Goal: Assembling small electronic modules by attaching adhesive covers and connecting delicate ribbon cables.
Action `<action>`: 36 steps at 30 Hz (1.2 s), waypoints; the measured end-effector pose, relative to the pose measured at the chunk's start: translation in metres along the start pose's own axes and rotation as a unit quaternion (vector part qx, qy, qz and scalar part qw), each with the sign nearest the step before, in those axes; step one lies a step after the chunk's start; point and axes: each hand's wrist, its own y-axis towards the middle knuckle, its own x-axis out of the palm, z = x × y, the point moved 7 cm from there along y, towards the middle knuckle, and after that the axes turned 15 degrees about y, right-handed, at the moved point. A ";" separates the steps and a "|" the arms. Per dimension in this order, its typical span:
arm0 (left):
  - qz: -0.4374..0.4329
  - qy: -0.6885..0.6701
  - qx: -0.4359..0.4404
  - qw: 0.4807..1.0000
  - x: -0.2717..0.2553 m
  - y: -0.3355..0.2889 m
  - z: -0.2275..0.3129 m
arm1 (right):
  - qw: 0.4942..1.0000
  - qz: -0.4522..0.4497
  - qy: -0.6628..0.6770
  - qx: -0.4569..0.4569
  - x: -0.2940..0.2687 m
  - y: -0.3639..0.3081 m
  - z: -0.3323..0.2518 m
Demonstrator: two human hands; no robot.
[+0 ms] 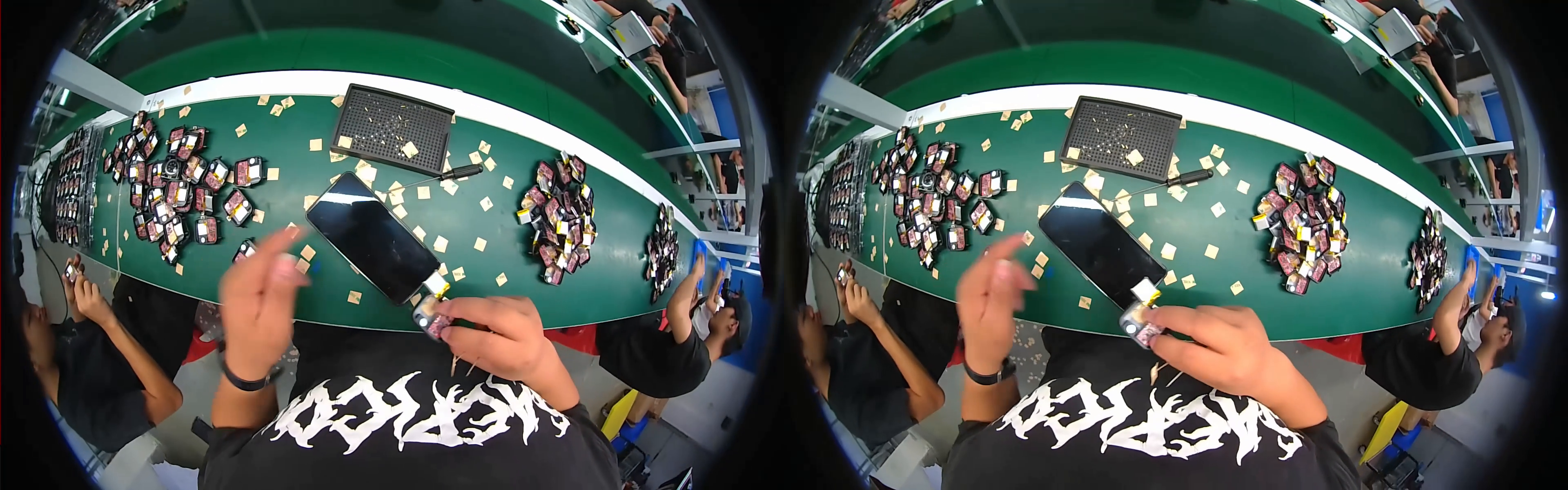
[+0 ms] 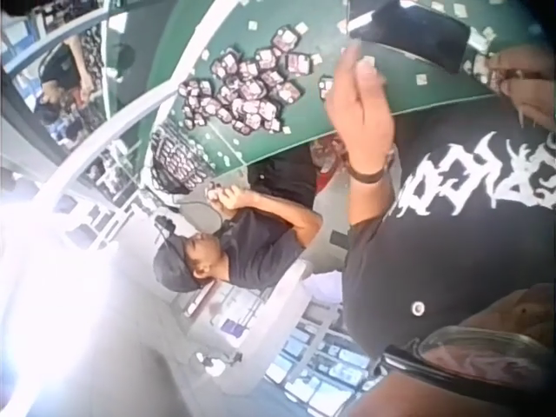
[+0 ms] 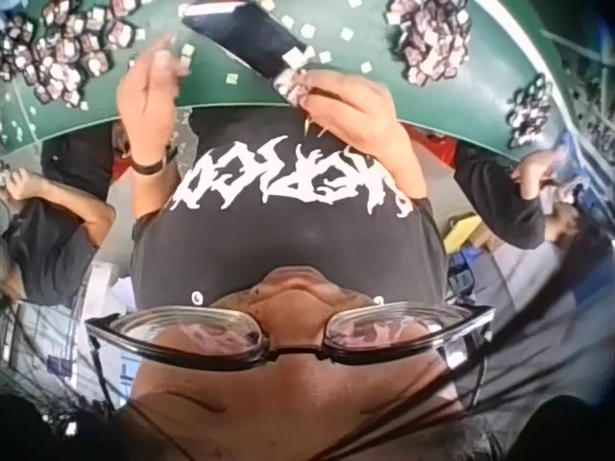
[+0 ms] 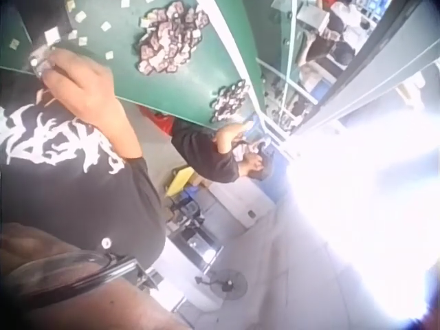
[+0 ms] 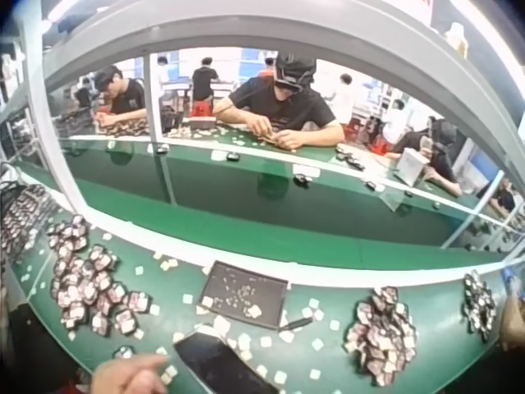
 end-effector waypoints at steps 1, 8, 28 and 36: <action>-0.141 -0.157 -0.061 0.976 0.026 0.000 0.012 | 1.000 0.001 0.003 0.000 0.001 0.001 0.001; -0.400 -0.402 -0.110 0.816 0.106 -0.021 0.047 | 0.995 0.036 -0.012 0.093 -0.005 -0.004 0.003; -0.389 -0.292 -0.028 0.873 0.114 -0.019 0.042 | 0.874 0.171 0.282 0.357 -0.003 -0.031 0.022; -0.339 -0.434 -0.099 0.829 0.112 -0.028 0.037 | 0.921 0.125 0.207 0.305 -0.006 -0.018 0.021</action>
